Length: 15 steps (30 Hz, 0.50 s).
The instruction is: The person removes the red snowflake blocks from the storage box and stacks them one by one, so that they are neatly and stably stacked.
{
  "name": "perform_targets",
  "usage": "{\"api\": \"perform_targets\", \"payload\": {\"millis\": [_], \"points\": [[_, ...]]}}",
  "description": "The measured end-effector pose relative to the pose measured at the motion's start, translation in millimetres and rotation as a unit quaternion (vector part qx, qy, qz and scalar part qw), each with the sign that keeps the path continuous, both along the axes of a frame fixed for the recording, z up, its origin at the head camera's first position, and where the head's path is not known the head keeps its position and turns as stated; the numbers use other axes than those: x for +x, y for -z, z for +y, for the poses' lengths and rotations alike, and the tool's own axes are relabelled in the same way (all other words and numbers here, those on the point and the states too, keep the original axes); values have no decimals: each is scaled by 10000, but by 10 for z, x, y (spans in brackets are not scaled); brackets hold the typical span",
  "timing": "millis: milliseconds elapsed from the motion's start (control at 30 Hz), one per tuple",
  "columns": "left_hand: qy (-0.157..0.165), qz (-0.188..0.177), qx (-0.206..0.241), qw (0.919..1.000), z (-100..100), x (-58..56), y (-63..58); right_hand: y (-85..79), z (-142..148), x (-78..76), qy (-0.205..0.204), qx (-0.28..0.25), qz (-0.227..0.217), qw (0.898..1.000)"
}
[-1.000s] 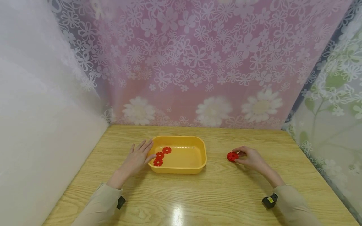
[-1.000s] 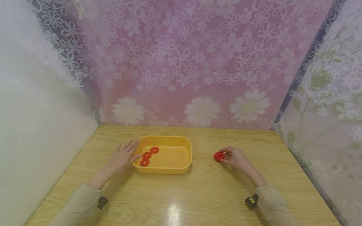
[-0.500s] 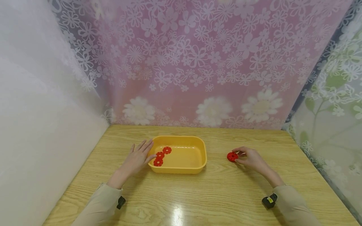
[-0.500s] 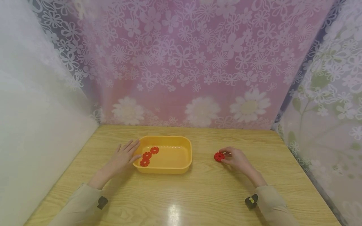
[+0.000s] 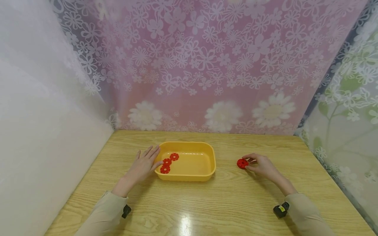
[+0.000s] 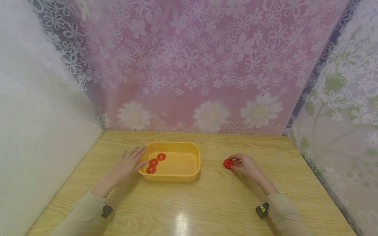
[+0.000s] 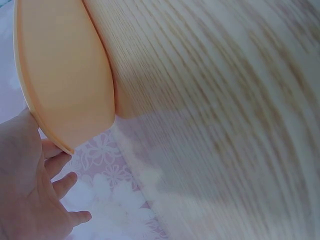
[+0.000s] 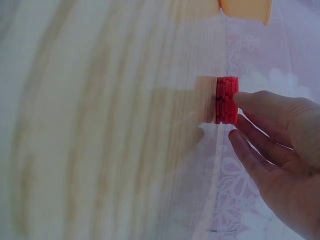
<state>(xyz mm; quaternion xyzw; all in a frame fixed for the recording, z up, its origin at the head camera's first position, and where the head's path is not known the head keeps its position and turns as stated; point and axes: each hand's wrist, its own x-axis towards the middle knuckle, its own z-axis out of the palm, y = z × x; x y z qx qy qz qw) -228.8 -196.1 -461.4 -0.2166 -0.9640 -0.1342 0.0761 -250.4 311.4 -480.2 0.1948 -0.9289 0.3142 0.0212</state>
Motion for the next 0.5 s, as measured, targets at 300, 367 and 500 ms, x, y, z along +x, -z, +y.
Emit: {"api": "perform_targets", "payload": {"millis": [300, 367, 500], "points": [[7, 49, -71, 10000, 3, 4, -5, -6, -2, 5, -25, 1, -39, 10000], [9, 55, -73, 10000, 6, 5, -7, -8, -4, 7, -26, 16, -21, 10000], [-9, 86, -100, 9999, 6, 4, -3, -25, -8, 14, -24, 29, 8, 10000]]}}
